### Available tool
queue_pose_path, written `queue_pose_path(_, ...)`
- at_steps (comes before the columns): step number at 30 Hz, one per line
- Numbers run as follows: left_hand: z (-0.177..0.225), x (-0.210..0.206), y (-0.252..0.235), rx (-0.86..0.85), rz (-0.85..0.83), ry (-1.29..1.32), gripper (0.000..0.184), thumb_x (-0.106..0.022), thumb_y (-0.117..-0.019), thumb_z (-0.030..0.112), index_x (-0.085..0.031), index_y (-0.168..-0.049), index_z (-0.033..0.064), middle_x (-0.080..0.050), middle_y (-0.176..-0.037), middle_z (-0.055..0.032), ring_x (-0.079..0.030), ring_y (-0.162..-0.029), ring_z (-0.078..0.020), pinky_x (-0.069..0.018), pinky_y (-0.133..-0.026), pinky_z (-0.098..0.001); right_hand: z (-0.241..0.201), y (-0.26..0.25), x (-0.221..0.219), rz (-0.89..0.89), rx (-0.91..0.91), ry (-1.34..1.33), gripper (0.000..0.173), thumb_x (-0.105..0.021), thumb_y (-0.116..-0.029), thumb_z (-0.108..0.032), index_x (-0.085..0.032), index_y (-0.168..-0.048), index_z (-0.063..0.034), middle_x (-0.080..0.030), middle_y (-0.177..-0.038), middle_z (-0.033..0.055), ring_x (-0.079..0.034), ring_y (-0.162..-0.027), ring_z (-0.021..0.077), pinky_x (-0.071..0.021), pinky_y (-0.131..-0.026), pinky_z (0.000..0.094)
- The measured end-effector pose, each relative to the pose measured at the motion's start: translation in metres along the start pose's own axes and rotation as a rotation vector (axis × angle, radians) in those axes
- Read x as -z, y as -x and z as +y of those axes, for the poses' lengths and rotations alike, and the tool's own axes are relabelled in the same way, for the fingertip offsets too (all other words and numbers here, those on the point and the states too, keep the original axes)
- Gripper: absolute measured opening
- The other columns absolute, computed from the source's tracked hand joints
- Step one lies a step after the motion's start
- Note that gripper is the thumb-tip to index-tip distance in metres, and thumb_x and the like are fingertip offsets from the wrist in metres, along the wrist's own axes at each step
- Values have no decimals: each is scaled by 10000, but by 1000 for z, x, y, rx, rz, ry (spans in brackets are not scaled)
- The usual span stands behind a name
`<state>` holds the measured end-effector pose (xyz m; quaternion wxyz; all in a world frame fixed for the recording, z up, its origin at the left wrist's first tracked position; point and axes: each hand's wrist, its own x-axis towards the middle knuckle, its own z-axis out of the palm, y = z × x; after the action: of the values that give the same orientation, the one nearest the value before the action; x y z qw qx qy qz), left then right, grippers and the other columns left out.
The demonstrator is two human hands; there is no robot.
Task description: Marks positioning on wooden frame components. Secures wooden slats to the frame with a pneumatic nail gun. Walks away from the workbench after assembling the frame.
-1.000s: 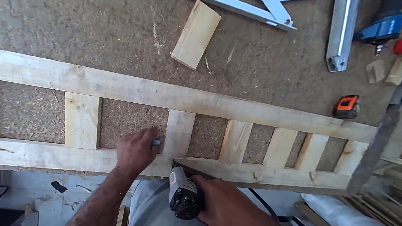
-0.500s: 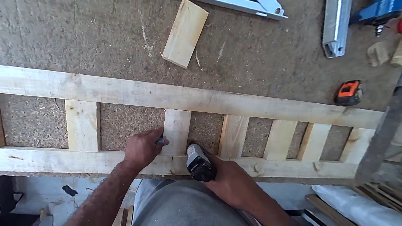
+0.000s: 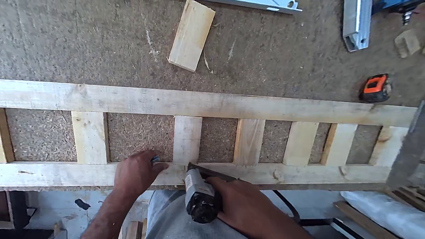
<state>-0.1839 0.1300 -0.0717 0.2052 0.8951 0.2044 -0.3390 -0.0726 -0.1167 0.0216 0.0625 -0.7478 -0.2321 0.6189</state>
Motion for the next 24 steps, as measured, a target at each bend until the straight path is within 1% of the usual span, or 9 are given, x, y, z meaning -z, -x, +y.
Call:
queue_pose_path(2,-1,3,3,126,-100,-40,490,-785,-792,655,-725,-964,200,-709,-857,-50,-694,-788,-282,-554,-671,-554,-6,-10,-3,-9,17,18,566,-645,-922,-449,-538,-1381,-136,-699,-963,181,-703,-921,413,-544,-724,614)
queue_pose_path(4,-1,1,5,202,-92,-19,527,-813,-771,639,-734,-1017,179,-724,-925,-81,-704,-842,-312,-559,-707,-574,-13,-17,-5,-20,19,15,566,-627,-931,-461,-538,-1379,-126,-700,-978,176,-703,-931,404,-545,-734,607)
queue_pose_path(8,7,-3,3,295,-78,35,501,-849,-763,583,-734,-1019,168,-728,-944,-80,-701,-869,-320,-552,-735,-580,-22,-26,-7,-32,47,20,564,-627,-931,-464,-543,-1370,-120,-703,-974,170,-707,-931,393,-548,-738,602)
queue_pose_path(12,9,-3,3,310,-84,72,477,-854,-775,552,-733,-1027,165,-725,-955,-78,-697,-884,-314,-549,-748,-580,-31,-30,-5,-80,52,30,577,-645,-924,-440,-531,-1387,-116,-701,-995,178,-702,-956,399,-547,-756,601)
queue_pose_path(13,9,-3,3,312,-84,84,472,-857,-777,543,-742,-1039,167,-730,-963,-79,-700,-899,-317,-552,-764,-587,-33,-30,-4,-99,42,28,583,-652,-925,-431,-522,-1396,-114,-701,-1009,183,-699,-971,404,-546,-769,606)
queue_pose_path(16,8,-4,3,315,-79,91,468,-862,-771,541,-745,-1034,173,-731,-954,-80,-700,-899,-314,-547,-763,-593,-36,-30,-5,-111,9,34,593,-661,-918,-409,-509,-1410,-115,-700,-1024,187,-699,-981,402,-547,-770,602)
queue_pose_path(21,7,-7,2,317,-65,86,454,-863,-766,549,-747,-1021,192,-732,-934,-60,-701,-877,-296,-547,-745,-584,-43,-28,-2,-143,-79,30,521,-661,-918,-364,-527,-1325,-69,-690,-1035,184,-694,-1004,391,-548,-784,579)
queue_pose_path(23,7,-8,2,318,-62,83,448,-865,-765,546,-742,-1007,190,-730,-920,-54,-698,-867,-296,-543,-737,-581,-44,-27,-3,-141,-85,20,530,-659,-922,-371,-516,-1333,-69,-688,-1037,182,-695,-1002,385,-550,-784,574)
queue_pose_path(24,7,-8,2,316,-59,79,448,-865,-763,549,-742,-1002,190,-728,-913,-53,-697,-860,-293,-542,-734,-577,-43,-26,-3,-137,-80,17,558,-661,-923,-378,-504,-1363,-72,-690,-1041,181,-695,-1001,387,-552,-786,576)
